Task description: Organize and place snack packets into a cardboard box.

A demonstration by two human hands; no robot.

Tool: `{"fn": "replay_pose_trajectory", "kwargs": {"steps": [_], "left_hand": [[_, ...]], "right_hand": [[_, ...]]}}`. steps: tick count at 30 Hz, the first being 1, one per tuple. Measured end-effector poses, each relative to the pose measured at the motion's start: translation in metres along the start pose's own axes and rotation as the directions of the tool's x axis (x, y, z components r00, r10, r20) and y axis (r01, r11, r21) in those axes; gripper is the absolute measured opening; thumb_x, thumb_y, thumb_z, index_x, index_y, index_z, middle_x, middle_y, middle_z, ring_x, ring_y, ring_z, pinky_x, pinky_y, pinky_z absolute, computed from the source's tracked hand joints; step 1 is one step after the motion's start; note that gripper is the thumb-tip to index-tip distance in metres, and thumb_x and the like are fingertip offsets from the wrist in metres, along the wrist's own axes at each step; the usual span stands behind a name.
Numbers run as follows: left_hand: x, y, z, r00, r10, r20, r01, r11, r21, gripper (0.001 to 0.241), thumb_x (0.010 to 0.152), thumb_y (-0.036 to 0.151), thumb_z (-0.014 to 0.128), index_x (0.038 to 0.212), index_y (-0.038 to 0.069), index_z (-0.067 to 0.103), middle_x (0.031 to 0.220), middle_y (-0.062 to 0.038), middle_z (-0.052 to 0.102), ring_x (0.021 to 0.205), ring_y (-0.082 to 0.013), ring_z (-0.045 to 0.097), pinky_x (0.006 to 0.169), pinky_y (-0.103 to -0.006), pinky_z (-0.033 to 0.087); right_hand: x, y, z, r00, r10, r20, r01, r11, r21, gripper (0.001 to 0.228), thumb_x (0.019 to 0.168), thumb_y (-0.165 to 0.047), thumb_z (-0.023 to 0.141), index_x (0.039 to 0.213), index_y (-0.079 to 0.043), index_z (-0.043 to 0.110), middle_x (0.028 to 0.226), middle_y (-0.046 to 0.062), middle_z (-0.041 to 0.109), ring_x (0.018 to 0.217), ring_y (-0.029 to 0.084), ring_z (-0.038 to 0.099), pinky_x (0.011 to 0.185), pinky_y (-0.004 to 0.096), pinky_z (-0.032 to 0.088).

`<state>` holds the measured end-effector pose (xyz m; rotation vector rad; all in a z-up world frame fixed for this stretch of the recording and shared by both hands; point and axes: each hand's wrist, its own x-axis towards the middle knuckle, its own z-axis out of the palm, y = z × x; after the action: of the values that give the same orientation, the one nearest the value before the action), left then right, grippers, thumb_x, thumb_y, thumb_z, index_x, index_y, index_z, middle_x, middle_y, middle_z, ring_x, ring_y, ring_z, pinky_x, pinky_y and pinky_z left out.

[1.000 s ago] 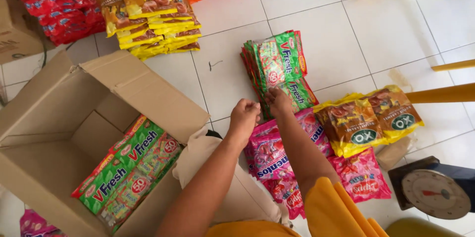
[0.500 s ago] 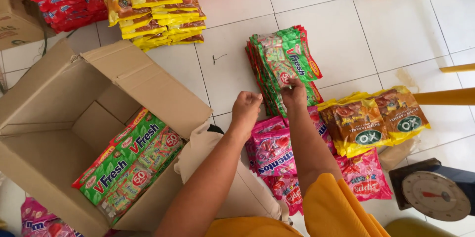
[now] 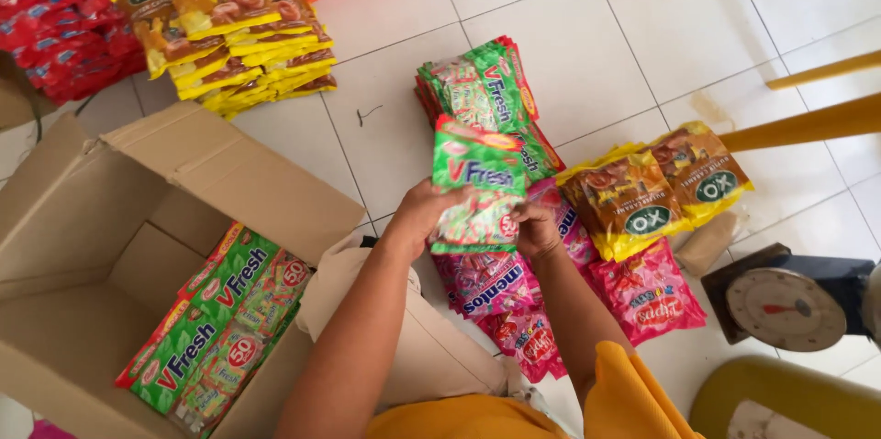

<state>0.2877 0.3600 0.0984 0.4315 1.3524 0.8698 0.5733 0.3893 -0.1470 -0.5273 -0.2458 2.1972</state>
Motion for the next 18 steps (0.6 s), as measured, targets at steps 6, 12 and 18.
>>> {"fn": "replay_pose_trajectory", "kwargs": {"steps": [6, 12, 18], "left_hand": [[0.015, -0.025, -0.008, 0.986, 0.159, -0.043, -0.162, 0.983, -0.086, 0.038, 0.089, 0.002, 0.063, 0.126, 0.003, 0.061, 0.114, -0.01, 0.073, 0.099, -0.0188, 0.07, 0.087, -0.0363, 0.056], [0.01, -0.019, -0.007, 0.913, 0.284, -0.292, -0.247, 0.956, 0.16, 0.034, 0.092, 0.002, 0.061, 0.126, 0.005, 0.061, 0.113, -0.01, 0.073, 0.099, -0.0207, 0.069, 0.089, -0.0358, 0.053], [0.012, -0.019, -0.005, 0.878, 0.326, -0.35, -0.279, 0.944, 0.178, 0.035, 0.092, 0.001, 0.061, 0.127, 0.005, 0.061, 0.113, -0.013, 0.074, 0.101, -0.023, 0.07, 0.09, -0.0368, 0.053]], "right_hand": [[0.026, 0.001, 0.049, 0.998, -0.033, -0.057, 0.011, 0.938, -0.347, 0.049, 0.095, -0.007, 0.066, 0.141, -0.003, 0.052, 0.142, 0.007, 0.056, 0.135, 0.021, 0.056, 0.119, 0.037, 0.044], [0.108, -0.008, 0.017, 0.935, -0.107, -0.337, 0.011, 0.961, -0.276, 0.056, 0.101, -0.032, 0.054, 0.152, -0.011, 0.041, 0.153, 0.01, 0.053, 0.133, 0.026, 0.057, 0.108, 0.042, 0.049], [0.172, 0.002, -0.01, 0.889, -0.125, -0.44, -0.006, 0.959, -0.284, 0.046, 0.101, -0.021, 0.053, 0.144, -0.007, 0.043, 0.145, 0.016, 0.055, 0.126, 0.031, 0.061, 0.102, 0.05, 0.053]]}}
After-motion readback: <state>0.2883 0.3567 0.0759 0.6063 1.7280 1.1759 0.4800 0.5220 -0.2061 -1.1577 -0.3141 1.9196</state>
